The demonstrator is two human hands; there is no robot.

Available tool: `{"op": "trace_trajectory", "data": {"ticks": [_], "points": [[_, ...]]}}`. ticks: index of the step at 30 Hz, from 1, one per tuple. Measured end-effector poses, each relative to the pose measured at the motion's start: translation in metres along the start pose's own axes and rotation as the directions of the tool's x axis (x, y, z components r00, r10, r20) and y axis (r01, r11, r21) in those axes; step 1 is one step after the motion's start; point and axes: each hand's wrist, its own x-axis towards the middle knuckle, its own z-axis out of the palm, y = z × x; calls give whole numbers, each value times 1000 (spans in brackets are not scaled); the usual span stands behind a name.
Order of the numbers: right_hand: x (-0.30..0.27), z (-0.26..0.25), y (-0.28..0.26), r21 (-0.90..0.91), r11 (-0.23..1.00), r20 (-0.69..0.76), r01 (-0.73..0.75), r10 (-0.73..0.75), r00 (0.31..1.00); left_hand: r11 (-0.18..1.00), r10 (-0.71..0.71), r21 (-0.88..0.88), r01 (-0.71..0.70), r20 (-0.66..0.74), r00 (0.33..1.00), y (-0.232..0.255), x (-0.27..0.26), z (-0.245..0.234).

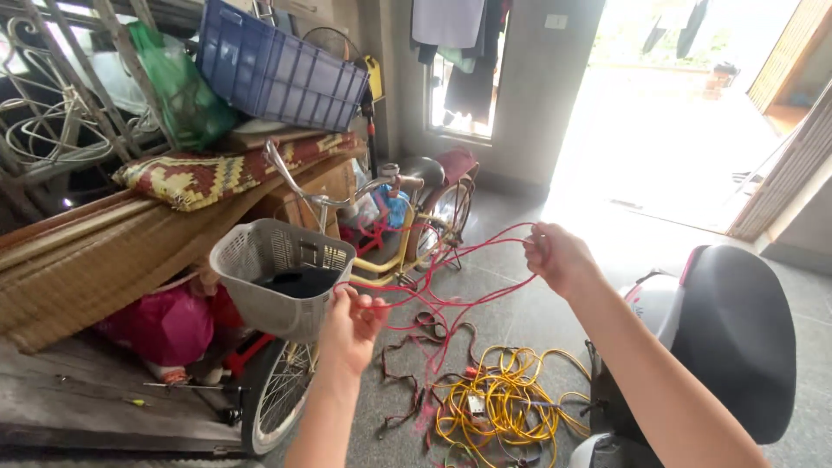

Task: The person untangles and coils several colored cables and cords on the floor, then places them into a basket. The person handles green, blue, red, and yellow cords, separating and winding them before depositing them into a container.

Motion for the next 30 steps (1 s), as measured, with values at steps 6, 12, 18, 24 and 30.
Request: {"op": "trace_trajectory", "data": {"ticks": [6, 12, 18, 24, 30], "points": [[53, -48, -26, -380, 838, 90, 391, -387, 918, 983, 143, 98, -155, 113, 983, 29, 21, 33], [65, -83, -65, -363, 864, 84, 350, -344, 935, 746, 409, 532, -401, 109, 906, 13, 44, 35], [52, -108, -75, -480, 783, -1, 395, -451, 892, 932, -81, 359, 45, 86, 993, -8, 82, 47], [92, -188, -59, -772, 532, -102, 348, -644, 758, 980, -139, 156, 120, 116, 984, -31, 111, 75], [40, -161, -45, -997, -50, 83, 67, -509, 856, 959, -230, 233, 160, 313, 922, -82, 121, 119]]}}
